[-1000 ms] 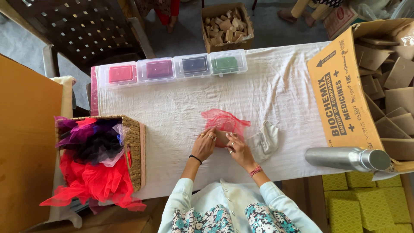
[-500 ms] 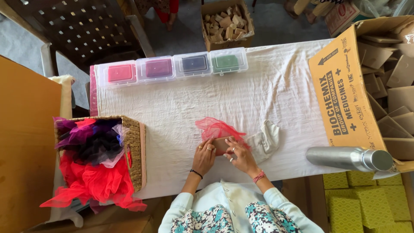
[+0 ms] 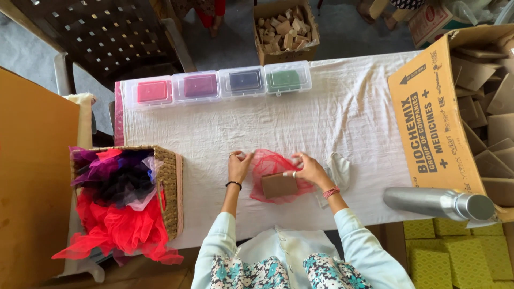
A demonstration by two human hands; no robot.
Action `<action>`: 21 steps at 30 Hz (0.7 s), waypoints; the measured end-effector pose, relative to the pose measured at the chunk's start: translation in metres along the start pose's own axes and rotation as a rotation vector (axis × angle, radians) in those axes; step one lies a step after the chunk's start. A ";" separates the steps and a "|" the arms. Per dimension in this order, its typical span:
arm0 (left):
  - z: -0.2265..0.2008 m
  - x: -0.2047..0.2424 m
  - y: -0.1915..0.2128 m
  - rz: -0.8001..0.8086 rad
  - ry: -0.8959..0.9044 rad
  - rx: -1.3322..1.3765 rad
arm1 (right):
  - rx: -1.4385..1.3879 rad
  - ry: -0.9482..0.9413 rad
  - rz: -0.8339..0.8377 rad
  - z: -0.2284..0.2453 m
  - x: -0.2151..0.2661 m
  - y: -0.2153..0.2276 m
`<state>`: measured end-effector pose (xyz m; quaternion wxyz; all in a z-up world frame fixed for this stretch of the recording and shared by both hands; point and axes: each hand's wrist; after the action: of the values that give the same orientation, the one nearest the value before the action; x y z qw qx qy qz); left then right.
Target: The person wipes a small brown cardboard box with a white cloth, turning it to clean its surfaces. They then take a piece of red net fabric from a basket, lay it on the table, place the box on it, and fold the fabric around the box, gathering and tucking the ends to wrap it.
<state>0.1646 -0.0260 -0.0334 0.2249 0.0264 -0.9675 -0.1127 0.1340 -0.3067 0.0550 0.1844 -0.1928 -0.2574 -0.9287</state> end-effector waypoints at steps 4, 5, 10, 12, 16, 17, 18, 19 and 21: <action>0.009 -0.019 -0.006 0.054 -0.226 -0.249 | 0.269 0.002 0.049 -0.026 -0.031 0.009; 0.002 -0.018 -0.007 0.150 -0.178 -0.275 | 0.082 0.010 0.048 -0.041 -0.044 0.016; 0.013 -0.050 -0.002 0.178 -0.171 -0.258 | -0.371 -0.011 0.085 -0.045 -0.082 0.052; 0.013 -0.059 0.004 0.123 -0.066 -0.008 | -0.662 -0.169 0.095 -0.026 -0.088 0.064; -0.010 -0.056 0.016 0.275 0.134 0.507 | -0.749 -0.212 0.033 -0.029 -0.108 0.055; -0.007 -0.057 0.014 0.266 0.126 0.493 | -0.643 -0.220 0.088 -0.031 -0.111 0.049; -0.004 -0.057 0.011 0.260 0.121 0.479 | -0.539 -0.231 0.141 -0.034 -0.111 0.043; -0.012 -0.054 0.010 0.259 0.130 0.480 | -0.540 -0.240 0.145 -0.042 -0.113 0.035; -0.027 -0.048 0.009 0.240 0.106 0.467 | -0.303 0.175 0.275 -0.058 -0.116 0.017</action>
<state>0.2196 -0.0177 -0.0289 0.2748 -0.0315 -0.9504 0.1426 0.2255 -0.3239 -0.0360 0.3001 -0.1705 -0.0692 -0.9360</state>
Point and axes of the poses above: each hand's wrist, its own x-axis away from the middle knuckle, its own y-axis out of the back of the hand, z = x × y, and after that the axes turned 11 degrees about z, right-handed
